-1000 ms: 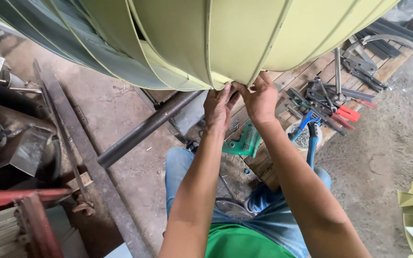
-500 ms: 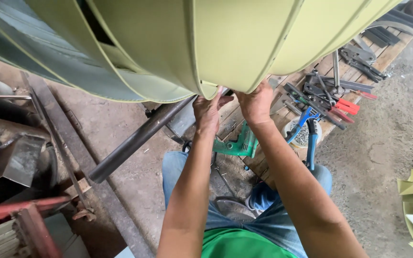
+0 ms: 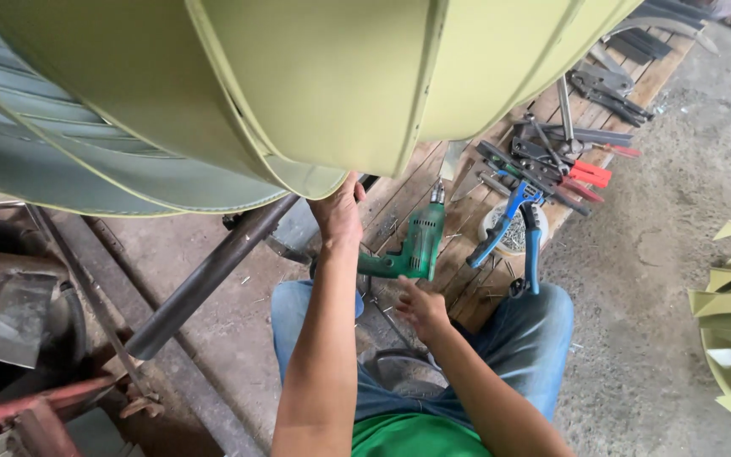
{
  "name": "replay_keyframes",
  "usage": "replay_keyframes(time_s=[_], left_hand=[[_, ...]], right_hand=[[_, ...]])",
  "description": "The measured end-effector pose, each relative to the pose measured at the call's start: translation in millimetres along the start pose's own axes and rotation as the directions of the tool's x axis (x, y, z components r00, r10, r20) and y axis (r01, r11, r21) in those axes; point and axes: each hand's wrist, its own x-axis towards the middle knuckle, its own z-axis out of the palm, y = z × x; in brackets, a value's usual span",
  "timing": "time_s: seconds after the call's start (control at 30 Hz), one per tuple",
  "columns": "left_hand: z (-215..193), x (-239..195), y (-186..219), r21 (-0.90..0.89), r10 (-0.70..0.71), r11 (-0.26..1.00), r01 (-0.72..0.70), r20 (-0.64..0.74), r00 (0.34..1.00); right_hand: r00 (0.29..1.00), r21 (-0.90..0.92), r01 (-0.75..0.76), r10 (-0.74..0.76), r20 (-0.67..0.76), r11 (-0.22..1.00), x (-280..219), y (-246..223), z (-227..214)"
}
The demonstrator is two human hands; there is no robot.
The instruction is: Assemble a large circular metal structure by drilling holes and installing rivets.
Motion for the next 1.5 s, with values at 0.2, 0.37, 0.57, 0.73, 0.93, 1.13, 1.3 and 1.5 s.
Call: replay_keyframes(time_s=[0.2,0.37,0.57,0.73,0.93,1.13,1.3,1.5], left_hand=[[-9.6,4.1,-21.1,0.050,-0.001,0.999,0.001,0.000,1.000],[-6.4,1.5,-19.8,0.001,0.055,0.998,-0.056,0.065,0.996],[-7.9,-0.2,-24.4,-0.002,0.063,0.998,-0.063,0.091,0.994],[-9.7,3.7,-22.0,-0.038,0.060,0.998,-0.056,0.125,0.990],[-12.4,5.1,-18.4,0.031,0.004,1.000,-0.006,0.078,0.997],[-10.1,6.9,-10.3,0.002,0.064,0.998,-0.065,0.129,0.990],[-11.5,7.7,-13.9,-0.057,0.110,0.993,-0.103,0.129,0.986],[-2.5,2.9,-1.0,0.047,0.059,0.997,-0.060,0.039,0.998]], right_hand=[[0.927,0.470,-0.018,-0.161,0.339,0.883,262.6,125.8,-54.1],[0.991,0.370,-0.117,0.133,-0.017,0.922,95.0,4.7,22.7],[0.993,0.339,-0.071,0.097,-0.062,0.938,53.9,-21.8,21.1],[0.973,0.452,0.199,-0.232,0.019,0.870,33.8,-44.0,20.1],[0.950,0.574,0.188,-0.295,0.098,0.797,36.7,-65.5,8.2],[0.863,0.492,0.246,-0.419,0.280,0.835,-92.9,-81.5,-23.2],[0.681,0.433,0.589,-0.707,0.188,0.682,-156.1,-77.2,-44.3],[0.482,0.074,0.868,-0.868,0.120,0.492,-172.3,-65.1,-49.5]])
